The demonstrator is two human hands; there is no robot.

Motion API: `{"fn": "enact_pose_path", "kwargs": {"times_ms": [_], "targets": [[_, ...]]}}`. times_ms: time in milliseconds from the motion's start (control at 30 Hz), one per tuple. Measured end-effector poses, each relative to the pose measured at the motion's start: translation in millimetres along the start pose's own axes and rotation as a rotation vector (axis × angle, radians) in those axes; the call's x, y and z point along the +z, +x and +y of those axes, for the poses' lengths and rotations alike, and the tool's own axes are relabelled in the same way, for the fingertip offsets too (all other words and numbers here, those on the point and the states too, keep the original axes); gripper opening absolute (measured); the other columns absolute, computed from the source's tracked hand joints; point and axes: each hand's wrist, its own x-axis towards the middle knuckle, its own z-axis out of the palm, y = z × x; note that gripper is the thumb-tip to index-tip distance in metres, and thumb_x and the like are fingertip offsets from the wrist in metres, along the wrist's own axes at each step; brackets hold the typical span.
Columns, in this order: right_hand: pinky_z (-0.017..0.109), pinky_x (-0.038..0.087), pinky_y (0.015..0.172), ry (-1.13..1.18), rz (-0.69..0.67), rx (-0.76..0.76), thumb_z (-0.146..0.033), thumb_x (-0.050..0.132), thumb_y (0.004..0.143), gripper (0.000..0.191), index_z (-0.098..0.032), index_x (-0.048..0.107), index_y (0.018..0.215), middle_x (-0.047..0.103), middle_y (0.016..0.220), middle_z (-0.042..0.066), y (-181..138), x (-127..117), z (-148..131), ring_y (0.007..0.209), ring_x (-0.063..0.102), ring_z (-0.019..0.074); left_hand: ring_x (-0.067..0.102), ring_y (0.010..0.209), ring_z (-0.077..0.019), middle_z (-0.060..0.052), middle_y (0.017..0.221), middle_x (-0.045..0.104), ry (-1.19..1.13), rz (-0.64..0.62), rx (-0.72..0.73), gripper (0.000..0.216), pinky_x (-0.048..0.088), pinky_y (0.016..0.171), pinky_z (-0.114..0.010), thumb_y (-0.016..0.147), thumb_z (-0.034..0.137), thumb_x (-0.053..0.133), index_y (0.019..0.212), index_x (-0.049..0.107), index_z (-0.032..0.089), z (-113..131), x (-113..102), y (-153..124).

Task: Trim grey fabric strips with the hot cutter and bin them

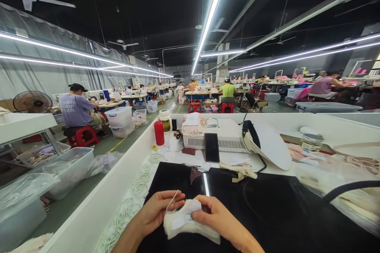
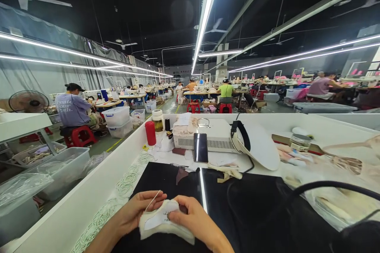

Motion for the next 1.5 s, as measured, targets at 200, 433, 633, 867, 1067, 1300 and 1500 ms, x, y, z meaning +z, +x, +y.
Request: {"fn": "enact_pose_path", "kwargs": {"times_ms": [200,433,633,867,1067,1300,1500], "targets": [[0.025,0.031,0.062,-0.078,-0.008,0.042,-0.038,0.072,0.078,0.026,-0.014,0.068,0.087,0.053,0.073,-0.003,-6,-5,-6,0.069,0.043,0.0126,0.075,0.095,-0.0218,-0.020,0.112,0.077,0.186,-0.335,-0.056,0.074,0.054,0.077,-0.021,0.070,0.067,0.083,0.114,0.076,0.007,-14,-2,-8],[0.024,0.034,0.064,-0.131,-0.055,0.072,-0.030,0.068,0.080,0.017,-0.014,0.069,0.085,0.055,0.075,-0.002,-11,-3,-9,0.071,0.044,0.0131,0.077,0.091,-0.0267,-0.022,0.107,0.077,0.305,-0.593,-0.256,0.076,0.057,0.080,-0.031,0.065,0.072,0.084,0.104,0.078,0.008,-18,4,-22],[0.025,0.039,0.068,-0.105,-0.092,0.085,-0.034,0.072,0.081,0.023,-0.014,0.072,0.092,0.062,0.080,0.000,-14,-7,-9,0.075,0.050,0.0149,0.076,0.083,-0.0209,-0.014,0.096,0.076,0.320,-0.573,-0.326,0.058,0.058,0.077,-0.028,0.063,0.057,0.091,0.090,0.077,0.008,-21,10,-20],[0.025,0.039,0.066,-0.092,-0.076,0.098,-0.039,0.075,0.081,0.026,-0.015,0.074,0.091,0.063,0.078,-0.001,-14,-8,-9,0.073,0.052,0.0151,0.067,0.067,-0.0159,-0.004,0.077,0.070,0.347,-0.523,-0.339,0.036,0.057,0.072,-0.032,0.064,0.044,0.090,0.075,0.073,0.014,-23,11,-20],[0.028,0.044,0.065,-0.018,-0.115,0.125,-0.047,0.075,0.081,0.032,-0.016,0.073,0.092,0.069,0.080,0.002,-16,-5,-8,0.070,0.062,0.0188,0.060,0.064,-0.0139,-0.002,0.071,0.063,0.357,-0.493,-0.323,0.039,0.052,0.069,-0.030,0.068,0.051,0.089,0.077,0.075,0.016,-14,25,-34],[0.023,0.039,0.061,0.026,-0.079,0.121,-0.037,0.080,0.078,0.024,-0.015,0.077,0.087,0.069,0.076,-0.001,-14,-5,-2,0.067,0.056,0.0137,0.057,0.059,-0.0134,0.000,0.065,0.058,0.386,-0.461,-0.328,0.029,0.049,0.066,-0.029,0.075,0.041,0.083,0.088,0.078,0.015,-19,28,-36],[0.025,0.049,0.070,0.235,0.054,0.106,-0.057,0.083,0.076,0.050,-0.016,0.077,0.104,0.074,0.091,0.005,-9,-5,3,0.079,0.065,0.0171,0.056,0.057,-0.0121,0.001,0.062,0.054,0.278,-0.385,-0.257,0.033,0.046,0.064,-0.028,0.071,0.041,0.087,0.078,0.070,0.013,-26,27,-27]]}}
